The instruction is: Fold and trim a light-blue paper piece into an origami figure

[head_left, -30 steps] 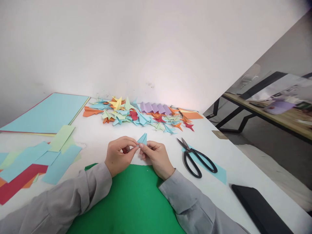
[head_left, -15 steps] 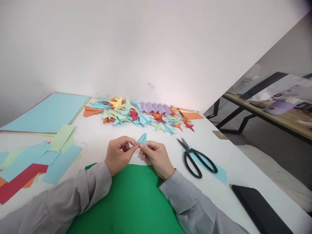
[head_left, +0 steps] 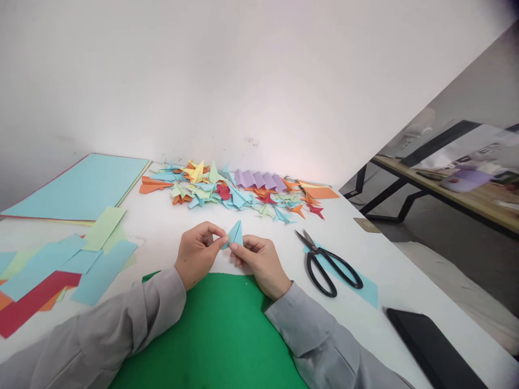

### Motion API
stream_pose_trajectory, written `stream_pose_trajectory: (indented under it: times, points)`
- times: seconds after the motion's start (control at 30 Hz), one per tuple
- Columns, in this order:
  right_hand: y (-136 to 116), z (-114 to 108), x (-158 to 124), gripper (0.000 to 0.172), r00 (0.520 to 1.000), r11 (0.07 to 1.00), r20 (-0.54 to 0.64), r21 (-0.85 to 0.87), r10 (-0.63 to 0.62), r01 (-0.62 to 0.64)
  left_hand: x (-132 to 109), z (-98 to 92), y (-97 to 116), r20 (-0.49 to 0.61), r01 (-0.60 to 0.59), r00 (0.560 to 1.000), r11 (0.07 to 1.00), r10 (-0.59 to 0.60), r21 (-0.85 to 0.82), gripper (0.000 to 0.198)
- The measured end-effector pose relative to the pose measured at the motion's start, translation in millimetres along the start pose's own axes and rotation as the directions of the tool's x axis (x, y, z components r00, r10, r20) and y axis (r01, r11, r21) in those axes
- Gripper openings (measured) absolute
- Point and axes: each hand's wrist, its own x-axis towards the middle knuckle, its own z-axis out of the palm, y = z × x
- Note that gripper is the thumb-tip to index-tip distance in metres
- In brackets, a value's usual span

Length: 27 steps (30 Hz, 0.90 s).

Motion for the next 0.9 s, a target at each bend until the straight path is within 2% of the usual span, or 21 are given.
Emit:
stream_pose_trajectory:
  times: [0.23, 0.37, 0.53, 0.63, 0.8, 0.9]
  points:
    - [-1.0, 1.4, -1.8, 0.032, 1.0, 0.999, -0.002, -0.033, 0.027, -0.027, 1.1, -0.9, 2.6, 0.017, 0.123, 0.992, 0.984, -0.122, -0.126, 0.016]
    - [0.3, 0.7, -1.3, 0.031, 1.0, 1.0, -0.009, -0.018, 0.01, -0.011, 1.7, -2.3, 4.9, 0.039, 0.195, 0.981, 0.975, -0.191, -0.105, 0.021]
    - [1.9, -0.2, -0.8, 0.031, 1.0, 1.0, 0.012, -0.004, 0.004, -0.004, 2.4, 0.0, 4.8, 0.142, 0.185, 0.974, 0.98, -0.175, -0.067, 0.014]
    - [2.4, -0.8, -1.0, 0.033, 1.0, 1.0, 0.017, -0.025, 0.019, -0.018, 2.3, 1.5, 4.3, 0.161, 0.187, 0.971, 0.981, -0.175, -0.06, 0.013]
    - [2.2, -1.7, -1.7, 0.035, 0.999, 0.999, 0.017, -0.029, 0.032, -0.031, 2.7, 1.7, 4.4, 0.202, 0.303, 0.941, 0.944, -0.273, -0.133, 0.019]
    - [2.2, -2.1, -1.5, 0.035, 1.0, 1.0, 0.002, -0.004, 0.024, -0.024, 3.2, 1.9, 5.4, 0.213, 0.326, 0.935, 0.924, -0.284, -0.2, 0.024]
